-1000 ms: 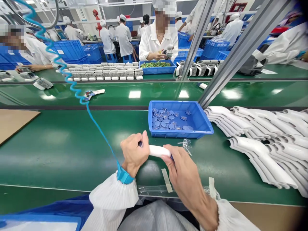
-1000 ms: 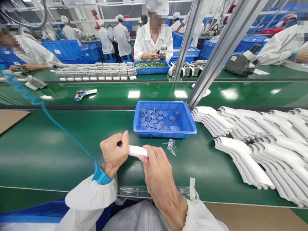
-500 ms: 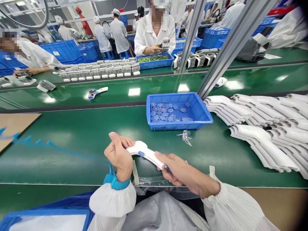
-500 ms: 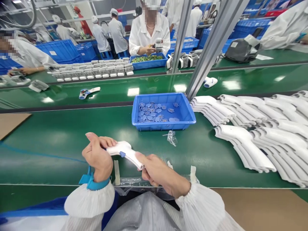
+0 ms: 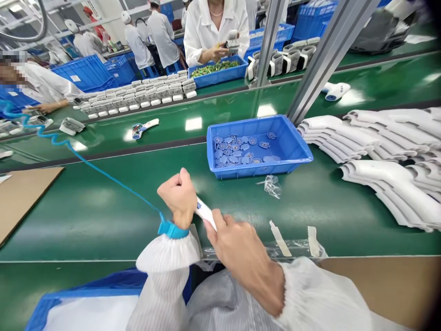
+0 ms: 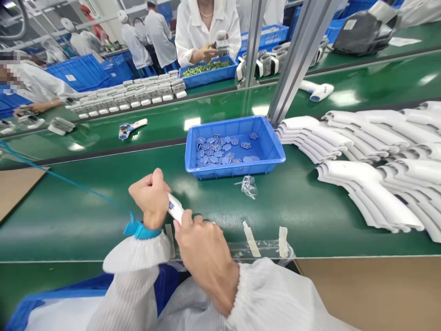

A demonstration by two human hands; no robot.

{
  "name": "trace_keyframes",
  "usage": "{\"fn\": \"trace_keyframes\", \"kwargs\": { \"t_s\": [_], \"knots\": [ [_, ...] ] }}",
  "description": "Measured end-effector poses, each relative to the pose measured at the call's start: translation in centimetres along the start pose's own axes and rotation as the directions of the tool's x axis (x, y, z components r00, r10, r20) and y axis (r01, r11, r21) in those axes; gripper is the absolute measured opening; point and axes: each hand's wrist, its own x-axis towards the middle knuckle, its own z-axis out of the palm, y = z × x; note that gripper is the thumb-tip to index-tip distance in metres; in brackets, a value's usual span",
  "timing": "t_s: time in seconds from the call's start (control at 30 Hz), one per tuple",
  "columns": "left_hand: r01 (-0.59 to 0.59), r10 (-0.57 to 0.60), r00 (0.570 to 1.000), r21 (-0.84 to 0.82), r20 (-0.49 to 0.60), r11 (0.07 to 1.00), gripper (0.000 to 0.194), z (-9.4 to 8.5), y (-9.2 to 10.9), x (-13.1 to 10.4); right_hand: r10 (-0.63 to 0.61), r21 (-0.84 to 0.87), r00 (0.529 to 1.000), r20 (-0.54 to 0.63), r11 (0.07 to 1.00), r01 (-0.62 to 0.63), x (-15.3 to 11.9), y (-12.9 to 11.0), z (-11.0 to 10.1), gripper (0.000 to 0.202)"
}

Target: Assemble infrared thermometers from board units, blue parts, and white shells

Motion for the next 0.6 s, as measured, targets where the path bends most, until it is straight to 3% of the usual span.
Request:
{"fn": "trace_keyframes", "kwargs": {
  "t_s": [0.13,0.23,0.3,0.37,0.4,0.43,0.53,0.6],
  "knots": [
    [-0.026,0.026,1.000,-0.008,-0.004,1.000,0.052,1.0,0.4,0.2,0.010,-0.012,1.000,-0.030,1.000,-0.010,0.0,0.2,0.8,0.037],
    [-0.066,0.084,0.991,-0.170,0.101,0.983,0.055,0.7,0.0,-0.1,0.007,0.090,1.000,-0.027,0.996,-0.005,0.1,1.2,1.0,0.035],
    [-0.195,0.244,0.940,-0.212,0.238,0.958,0.050,-0.3,-1.0,-0.1,0.029,0.176,0.999,-0.039,0.984,-0.022,0.2,2.0,0.8,0.035],
    [-0.341,0.348,0.847,-0.091,0.401,0.936,0.040,-2.0,-2.3,0.7,0.050,0.270,0.995,-0.086,0.963,-0.025,0.0,2.7,0.5,0.035],
    [-0.381,0.333,0.819,0.009,0.467,0.925,0.037,-3.0,-3.0,1.5,0.059,0.314,0.990,-0.126,0.949,-0.017,-0.3,3.2,0.2,0.034],
    [-0.383,0.280,0.818,0.114,0.502,0.917,0.038,-4.0,-3.6,2.7,0.064,0.351,0.983,-0.172,0.936,0.001,-0.7,3.7,0.0,0.036],
    [-0.214,0.056,0.907,0.342,0.418,0.915,0.044,-6.6,-4.4,8.3,0.064,0.432,0.965,-0.255,0.900,0.055,-2.5,5.6,-0.6,0.045],
    [-0.073,-0.070,0.943,0.409,0.324,0.910,0.043,-6.9,-3.6,13.3,0.131,0.464,0.953,-0.273,0.886,0.011,-3.6,6.4,-0.8,0.045]
  ]
}}
